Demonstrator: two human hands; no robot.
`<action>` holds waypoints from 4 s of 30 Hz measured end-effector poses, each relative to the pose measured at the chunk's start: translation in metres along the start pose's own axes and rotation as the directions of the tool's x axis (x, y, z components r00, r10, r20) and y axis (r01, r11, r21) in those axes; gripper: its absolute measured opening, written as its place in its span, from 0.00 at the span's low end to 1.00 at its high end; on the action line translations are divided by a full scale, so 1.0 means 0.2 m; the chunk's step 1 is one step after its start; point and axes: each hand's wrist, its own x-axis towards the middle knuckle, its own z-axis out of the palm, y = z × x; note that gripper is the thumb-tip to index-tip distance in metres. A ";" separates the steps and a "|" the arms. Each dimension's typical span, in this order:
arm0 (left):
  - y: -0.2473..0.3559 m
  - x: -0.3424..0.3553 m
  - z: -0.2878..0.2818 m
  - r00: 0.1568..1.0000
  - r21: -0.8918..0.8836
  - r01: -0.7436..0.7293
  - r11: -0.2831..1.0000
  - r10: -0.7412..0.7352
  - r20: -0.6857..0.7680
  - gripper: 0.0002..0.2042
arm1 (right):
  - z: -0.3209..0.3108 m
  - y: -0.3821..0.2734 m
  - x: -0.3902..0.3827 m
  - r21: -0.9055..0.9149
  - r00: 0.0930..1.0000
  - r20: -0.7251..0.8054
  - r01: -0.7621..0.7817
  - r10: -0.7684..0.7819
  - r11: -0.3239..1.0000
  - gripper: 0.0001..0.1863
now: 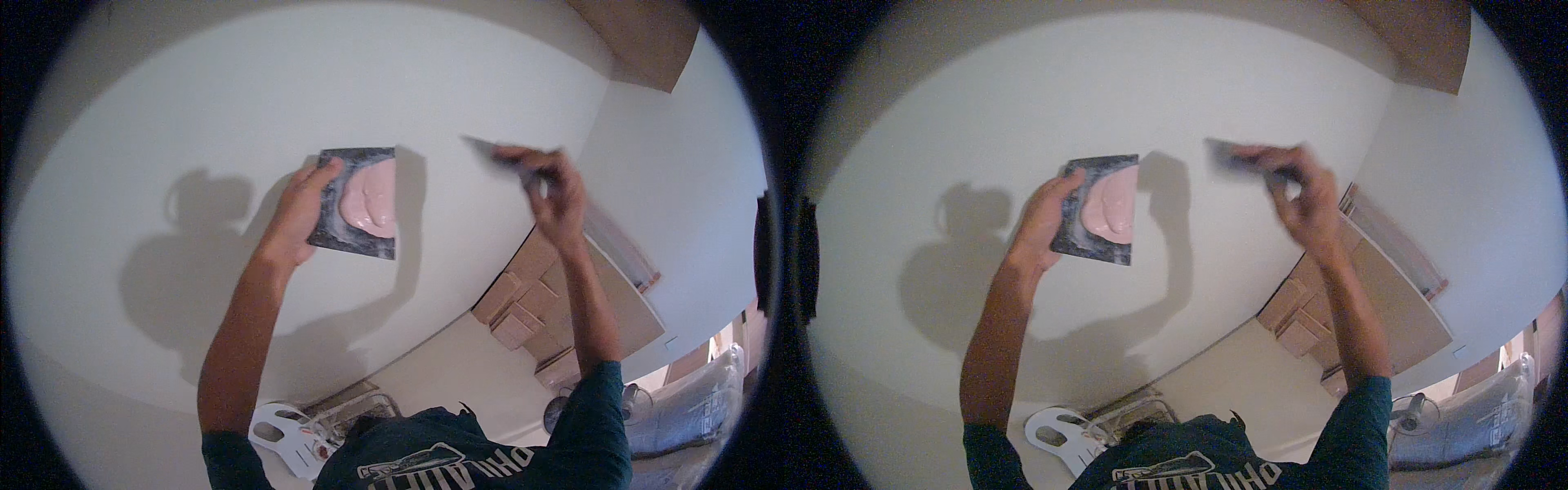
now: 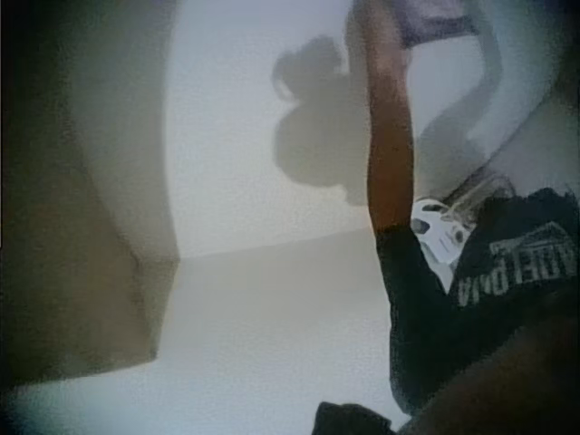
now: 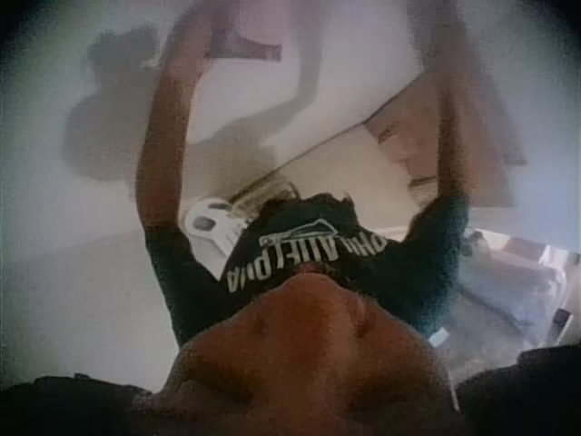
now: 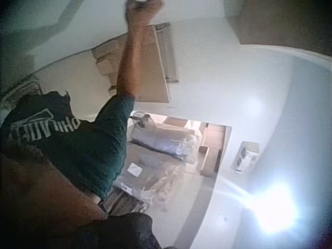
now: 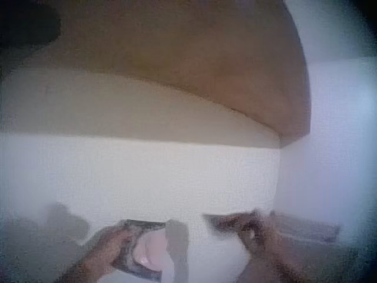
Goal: The person scoops pink wall compound from a container onto a trowel and applies it to the wall near the ceiling. The person repeatedly spreads and smooths the compound along the upper wall and ceiling junction using a trowel.
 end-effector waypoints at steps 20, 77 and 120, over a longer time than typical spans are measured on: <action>0.06 0.18 0.20 0.983 0.186 -0.010 0.983 -0.024 0.181 0.19 | -0.01 -0.02 -0.04 -0.487 0.824 0.564 0.385 -0.054 0.784 0.21; 0.67 0.59 0.19 0.930 0.717 -0.104 0.689 -0.187 0.315 0.30 | -0.70 1.17 1.62 0.983 0.983 -0.172 0.166 0.071 0.085 0.18; 0.69 0.53 0.23 0.914 0.657 -0.160 0.737 -0.141 0.381 0.29 | -1.17 1.30 1.81 0.894 0.905 -0.369 0.283 0.212 0.349 0.17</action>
